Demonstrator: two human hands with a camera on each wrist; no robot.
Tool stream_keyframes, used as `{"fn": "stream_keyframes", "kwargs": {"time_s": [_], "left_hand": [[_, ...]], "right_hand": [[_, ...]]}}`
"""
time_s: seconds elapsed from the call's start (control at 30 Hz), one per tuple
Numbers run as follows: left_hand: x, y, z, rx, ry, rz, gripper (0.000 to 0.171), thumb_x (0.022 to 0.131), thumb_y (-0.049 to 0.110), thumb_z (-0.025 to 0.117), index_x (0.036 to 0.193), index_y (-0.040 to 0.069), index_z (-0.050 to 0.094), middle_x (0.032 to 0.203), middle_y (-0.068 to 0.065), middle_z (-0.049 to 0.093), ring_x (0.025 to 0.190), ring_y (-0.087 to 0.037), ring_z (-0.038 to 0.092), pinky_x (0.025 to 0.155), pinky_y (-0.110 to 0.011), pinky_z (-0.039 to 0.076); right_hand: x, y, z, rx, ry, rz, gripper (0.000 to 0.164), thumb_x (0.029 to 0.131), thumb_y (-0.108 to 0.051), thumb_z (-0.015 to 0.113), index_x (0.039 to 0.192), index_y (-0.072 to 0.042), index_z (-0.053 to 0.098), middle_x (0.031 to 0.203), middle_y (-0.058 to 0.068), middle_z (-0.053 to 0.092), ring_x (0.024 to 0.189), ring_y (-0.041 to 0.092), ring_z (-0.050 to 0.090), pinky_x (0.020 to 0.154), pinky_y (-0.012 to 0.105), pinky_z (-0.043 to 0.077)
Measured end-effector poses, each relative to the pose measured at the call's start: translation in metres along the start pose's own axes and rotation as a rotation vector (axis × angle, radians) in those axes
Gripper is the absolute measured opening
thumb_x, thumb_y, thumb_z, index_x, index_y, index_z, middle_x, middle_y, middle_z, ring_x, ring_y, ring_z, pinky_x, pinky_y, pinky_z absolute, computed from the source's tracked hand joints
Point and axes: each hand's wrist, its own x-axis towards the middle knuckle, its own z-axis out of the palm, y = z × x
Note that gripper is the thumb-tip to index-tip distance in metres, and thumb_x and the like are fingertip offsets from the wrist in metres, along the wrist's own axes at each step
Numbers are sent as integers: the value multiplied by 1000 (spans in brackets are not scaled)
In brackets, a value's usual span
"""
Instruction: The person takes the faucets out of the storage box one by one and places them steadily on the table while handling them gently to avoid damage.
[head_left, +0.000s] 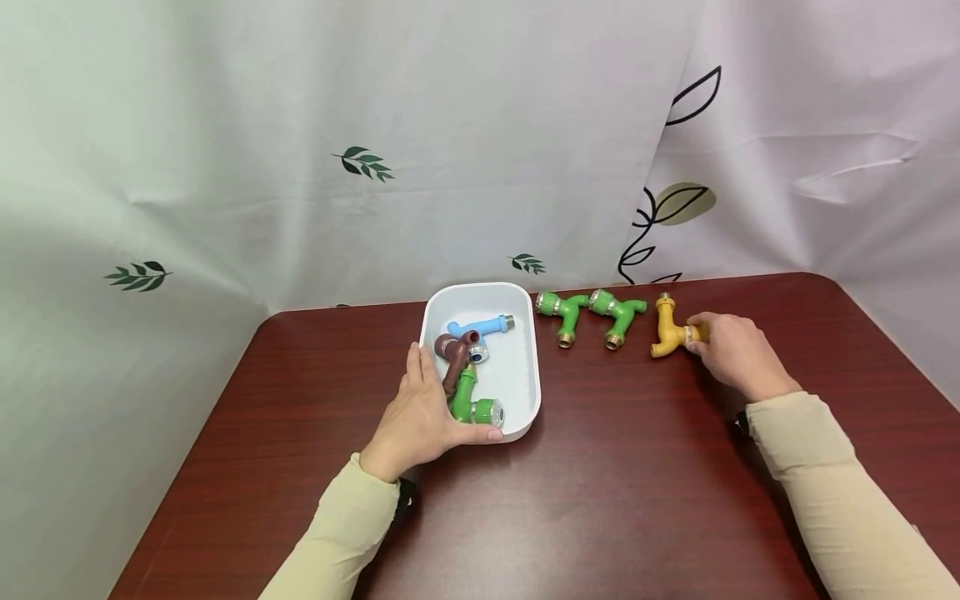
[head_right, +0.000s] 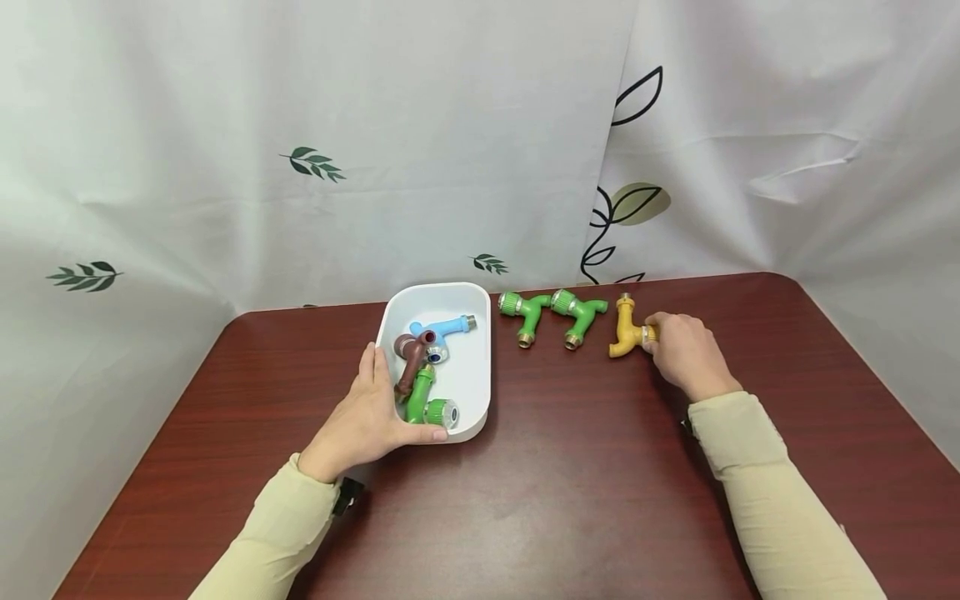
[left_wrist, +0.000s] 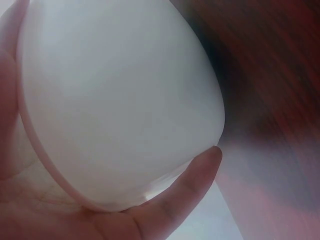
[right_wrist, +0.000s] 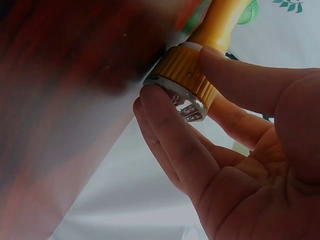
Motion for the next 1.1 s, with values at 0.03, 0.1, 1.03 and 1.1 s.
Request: {"fn": "stream_keyframes", "kwargs": {"time_s": [0.03, 0.1, 1.03, 1.1], "left_hand": [[0, 0, 0, 0, 0, 0, 158, 56, 80, 80, 155, -13, 0, 164, -29, -7, 150, -44, 14, 104, -51, 44], [-1, 0, 0, 0, -1, 1, 157, 56, 80, 80, 155, -13, 0, 164, -29, -7, 150, -44, 14, 104, -51, 43], [0, 0, -1, 0, -6, -11, 157, 56, 80, 80, 156, -11, 1, 164, -27, -7, 150, -44, 15, 102, -53, 45], [1, 0, -1, 0, -6, -10, 157, 56, 81, 79, 155, -12, 1, 164, -27, -7, 150, -44, 15, 102, -53, 45]], "right_hand": [[0, 0, 0, -2, 0, -2, 38, 92, -8, 70, 122, 14, 60, 109, 34, 63, 90, 47, 56, 80, 61, 45], [0, 0, 1, -3, -1, -2, 38, 92, -8, 70, 122, 14, 60, 109, 34, 63, 90, 47, 57, 80, 61, 45], [2, -4, 1, -29, -31, 14, 38, 94, -8, 65, 125, 13, 59, 117, 36, 61, 99, 53, 56, 88, 64, 44], [2, -5, 1, -30, -28, 11, 38, 94, -7, 64, 126, 14, 59, 117, 36, 61, 98, 53, 56, 88, 64, 44]]}}
